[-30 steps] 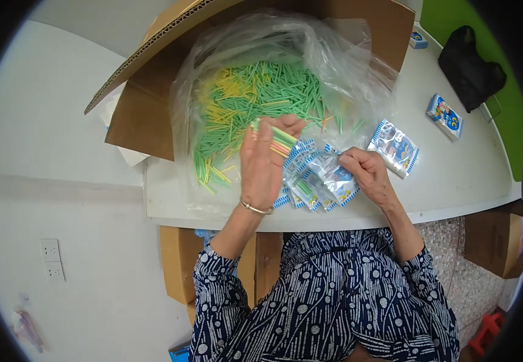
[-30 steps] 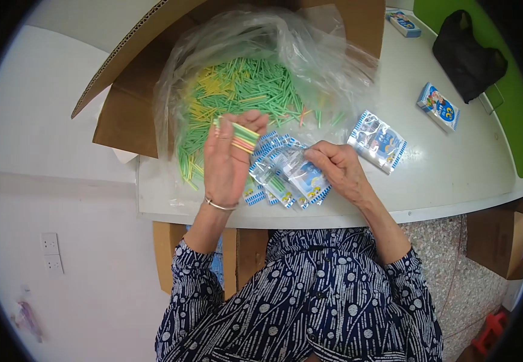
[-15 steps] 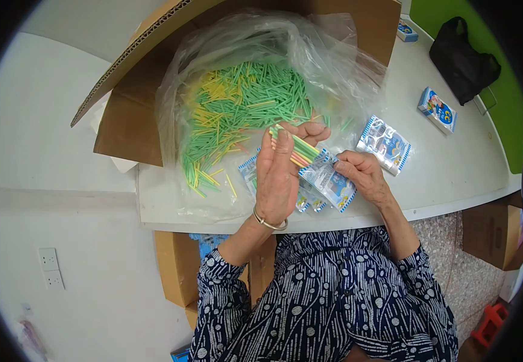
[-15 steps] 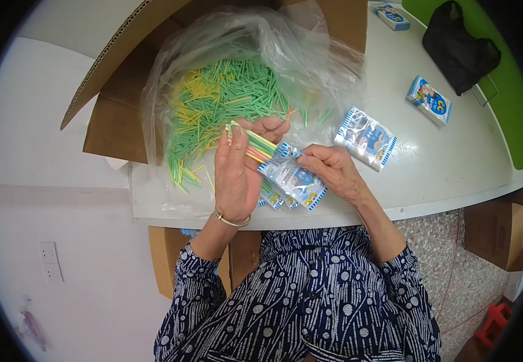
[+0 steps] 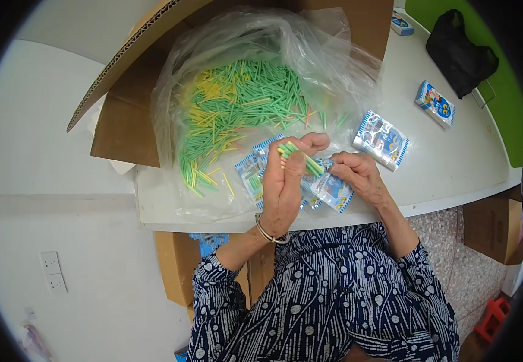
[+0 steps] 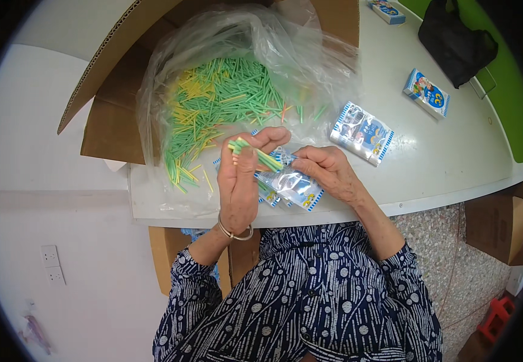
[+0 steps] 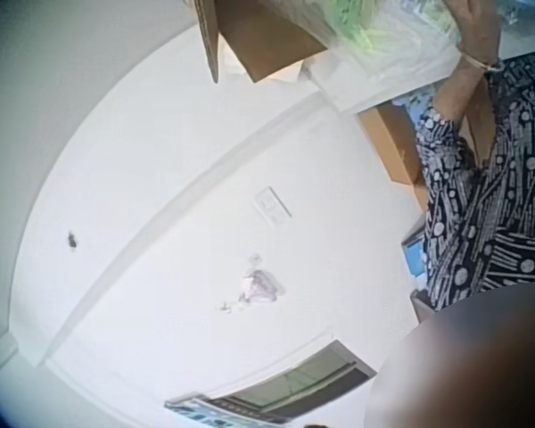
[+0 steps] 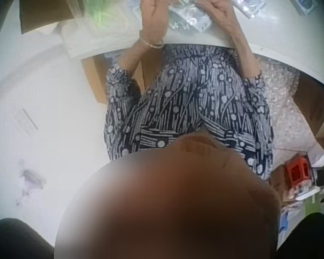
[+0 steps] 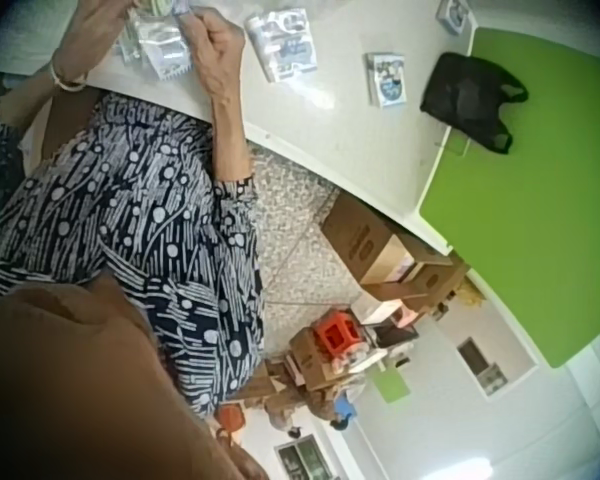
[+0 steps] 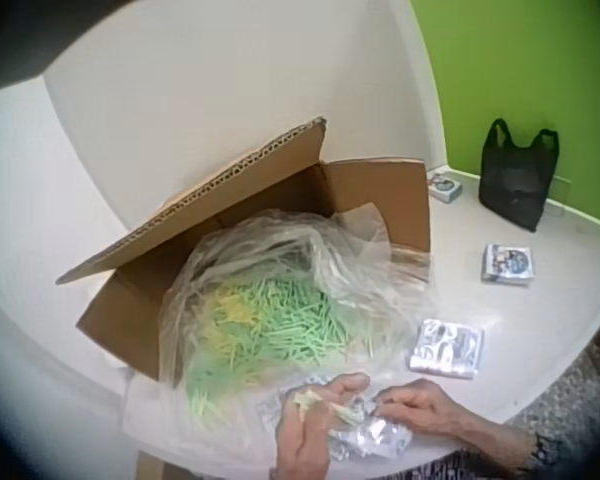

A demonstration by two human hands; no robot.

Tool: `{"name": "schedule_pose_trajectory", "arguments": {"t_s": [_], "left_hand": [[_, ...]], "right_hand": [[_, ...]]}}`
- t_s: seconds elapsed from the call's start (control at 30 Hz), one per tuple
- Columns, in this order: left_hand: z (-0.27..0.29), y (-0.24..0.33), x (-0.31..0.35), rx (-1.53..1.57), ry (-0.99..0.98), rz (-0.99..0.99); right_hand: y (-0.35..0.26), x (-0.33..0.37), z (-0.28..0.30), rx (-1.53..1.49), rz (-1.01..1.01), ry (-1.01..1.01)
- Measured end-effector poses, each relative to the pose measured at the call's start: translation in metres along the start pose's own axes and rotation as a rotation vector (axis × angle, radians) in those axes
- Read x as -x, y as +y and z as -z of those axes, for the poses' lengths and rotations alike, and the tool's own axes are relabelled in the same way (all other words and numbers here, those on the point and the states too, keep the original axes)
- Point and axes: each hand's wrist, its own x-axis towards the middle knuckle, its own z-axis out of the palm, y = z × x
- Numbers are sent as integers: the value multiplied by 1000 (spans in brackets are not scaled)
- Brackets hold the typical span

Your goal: Packaging drinking straws into small plastic packets at a workstation.

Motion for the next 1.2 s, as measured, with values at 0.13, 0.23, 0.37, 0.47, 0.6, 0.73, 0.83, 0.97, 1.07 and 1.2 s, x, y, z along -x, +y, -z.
{"name": "schedule_pose_trajectory", "arguments": {"t_s": [0.13,0.23,0.37,0.47,0.6,0.73,0.83,0.97,1.07,1.2], "left_hand": [[2,-2,-2,127,109,32],[4,0,-6,209,155,75],[0,-1,-5,281,191,126],[-7,-1,-3,294,207,160],[-12,-8,1,305,245,220],[-10,-21,9,242,220,147],[-10,-29,18,99,175,58],[-8,-32,21,-43,96,1],[-5,-30,23,-144,30,6],[2,-26,20,-144,-51,81]], "right_hand": [[5,4,1,5,40,-12],[5,4,3,26,42,-33],[10,5,4,24,91,-28],[12,6,4,50,90,-44],[14,8,4,57,101,-44],[14,12,7,35,42,-28],[18,14,4,28,68,-12],[16,15,4,130,133,-72],[14,17,2,123,180,-67],[14,18,0,40,116,-18]]}}
